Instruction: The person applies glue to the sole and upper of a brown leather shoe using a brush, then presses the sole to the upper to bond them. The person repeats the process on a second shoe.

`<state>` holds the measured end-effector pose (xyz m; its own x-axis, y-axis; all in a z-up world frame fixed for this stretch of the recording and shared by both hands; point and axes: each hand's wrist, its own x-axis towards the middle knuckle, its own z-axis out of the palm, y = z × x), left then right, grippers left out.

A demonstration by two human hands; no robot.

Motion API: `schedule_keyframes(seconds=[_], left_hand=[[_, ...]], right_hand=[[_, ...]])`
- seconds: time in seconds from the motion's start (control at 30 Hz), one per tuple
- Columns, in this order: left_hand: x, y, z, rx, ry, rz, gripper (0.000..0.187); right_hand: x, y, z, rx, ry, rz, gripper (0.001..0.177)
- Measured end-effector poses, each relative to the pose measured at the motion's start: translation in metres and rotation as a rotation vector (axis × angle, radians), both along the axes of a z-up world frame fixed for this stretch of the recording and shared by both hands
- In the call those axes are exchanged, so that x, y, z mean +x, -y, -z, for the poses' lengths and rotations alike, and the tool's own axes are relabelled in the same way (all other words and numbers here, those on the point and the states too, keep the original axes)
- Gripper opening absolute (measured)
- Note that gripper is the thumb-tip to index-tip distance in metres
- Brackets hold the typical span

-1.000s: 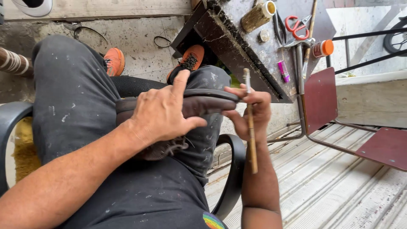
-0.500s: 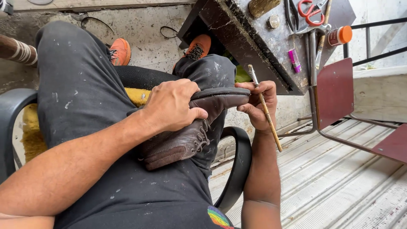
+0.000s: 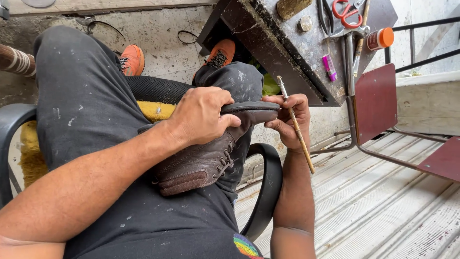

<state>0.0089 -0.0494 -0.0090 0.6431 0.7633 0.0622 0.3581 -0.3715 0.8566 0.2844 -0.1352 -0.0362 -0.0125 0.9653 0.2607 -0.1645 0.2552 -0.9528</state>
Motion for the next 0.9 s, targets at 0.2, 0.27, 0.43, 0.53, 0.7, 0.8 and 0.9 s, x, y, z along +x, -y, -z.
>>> schedule_keyframes(seconds=[0.2,0.27,0.43,0.53,0.7,0.8,0.9], left_hand=[[-0.019,-0.027,-0.029,-0.136,-0.047,0.240,0.068],[-0.022,-0.035,-0.034,-0.304,-0.149,0.373,0.089],[-0.034,-0.032,-0.036,-0.616,-0.218,0.496,0.116],[-0.050,-0.027,-0.063,-0.566,-0.414,0.421,0.108],[-0.056,-0.023,-0.056,-0.509,-0.603,0.314,0.116],[-0.056,-0.019,-0.055,-0.499,-0.613,0.306,0.118],[-0.054,-0.019,-0.055,-0.500,-0.615,0.294,0.120]], right_hand=[[-0.006,-0.001,-0.005,0.021,-0.008,-0.010,0.055],[-0.008,-0.002,-0.008,0.029,0.028,-0.014,0.056],[-0.040,-0.008,-0.041,0.129,0.286,0.059,0.056],[-0.052,-0.007,-0.062,0.427,0.751,0.212,0.051],[-0.079,-0.002,-0.067,0.435,0.915,0.056,0.030],[-0.080,-0.007,-0.058,0.416,0.966,0.048,0.032],[-0.083,-0.010,-0.063,0.405,1.003,0.068,0.032]])
